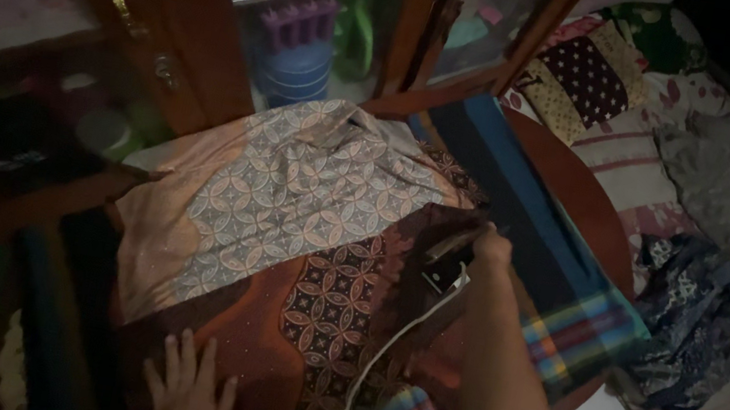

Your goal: The person irons a patterned cloth on a round table using an electric iron. They repeatedly smooth the fabric, adjust its position, and flip it over to iron the other side.

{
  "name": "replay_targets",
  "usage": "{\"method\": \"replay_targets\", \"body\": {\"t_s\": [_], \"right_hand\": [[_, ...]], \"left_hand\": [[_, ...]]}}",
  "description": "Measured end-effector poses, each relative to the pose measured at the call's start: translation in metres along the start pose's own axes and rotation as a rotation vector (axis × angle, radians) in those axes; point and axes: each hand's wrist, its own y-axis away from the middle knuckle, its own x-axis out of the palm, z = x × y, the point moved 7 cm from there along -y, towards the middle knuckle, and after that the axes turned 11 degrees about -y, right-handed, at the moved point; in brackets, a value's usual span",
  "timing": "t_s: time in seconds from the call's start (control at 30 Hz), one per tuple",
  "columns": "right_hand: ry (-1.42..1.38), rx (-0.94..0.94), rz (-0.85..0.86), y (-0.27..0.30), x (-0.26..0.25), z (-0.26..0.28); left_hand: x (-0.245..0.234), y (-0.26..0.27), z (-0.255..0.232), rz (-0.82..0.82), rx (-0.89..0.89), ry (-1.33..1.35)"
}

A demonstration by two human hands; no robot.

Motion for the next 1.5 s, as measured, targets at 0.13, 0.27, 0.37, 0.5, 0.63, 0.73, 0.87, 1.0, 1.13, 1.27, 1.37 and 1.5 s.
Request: {"method": "replay_targets", "body": {"t_s": [0.13,0.27,0.37,0.5,0.63,0.73,0.87,1.0,1.13,1.27,1.37,1.5], "right_hand": [[-0.276,-0.014,0.057,-0.002,0.008,0.010],[-0.126,-0.017,-0.014,-0.009,0.000,0.014],[-0.169,-0.056,0.043,-0.011,0.002,0.018],[-0.121,-0.033,-0.028,-0.010,-0.005,0.019],[-0.126,-0.047,-0.003,-0.005,-0.009,0.017],[-0.025,-0.030,-0.013,-0.001,-0.015,0.016],[-0.141,-0.029,0.011,0.007,-0.011,0.010],[0.006,-0.036,-0.032,0.013,-0.012,0.016],[0.011,-0.063,-0.118,0.020,-0.017,0.033],[0.017,-0.123,-0.106,0.036,-0.029,0.052],[-0.021,-0.111,-0.076,0.055,-0.042,0.062],[-0.209,-0.055,0.008,0.087,-0.051,0.062]], "left_hand": [[-0.042,-0.033,-0.016,-0.141,0.041,0.023],[-0.078,-0.066,-0.052,-0.248,0.172,0.000],[-0.107,-0.078,-0.095,-0.317,0.308,0.104],[-0.143,-0.100,-0.162,-0.295,0.501,0.231],[-0.185,-0.128,-0.219,-0.509,0.605,0.420],[-0.209,-0.156,-0.261,-0.538,0.609,0.479],[-0.239,-0.183,-0.302,-0.599,0.625,0.422],[-0.247,-0.199,-0.327,-0.506,0.621,0.276],[-0.250,-0.216,-0.345,-0.549,0.598,0.253],[-0.247,-0.234,-0.356,-0.554,0.606,0.370],[-0.251,-0.235,-0.359,-0.629,0.618,0.347],[-0.254,-0.237,-0.358,-0.493,0.626,0.374]]}}
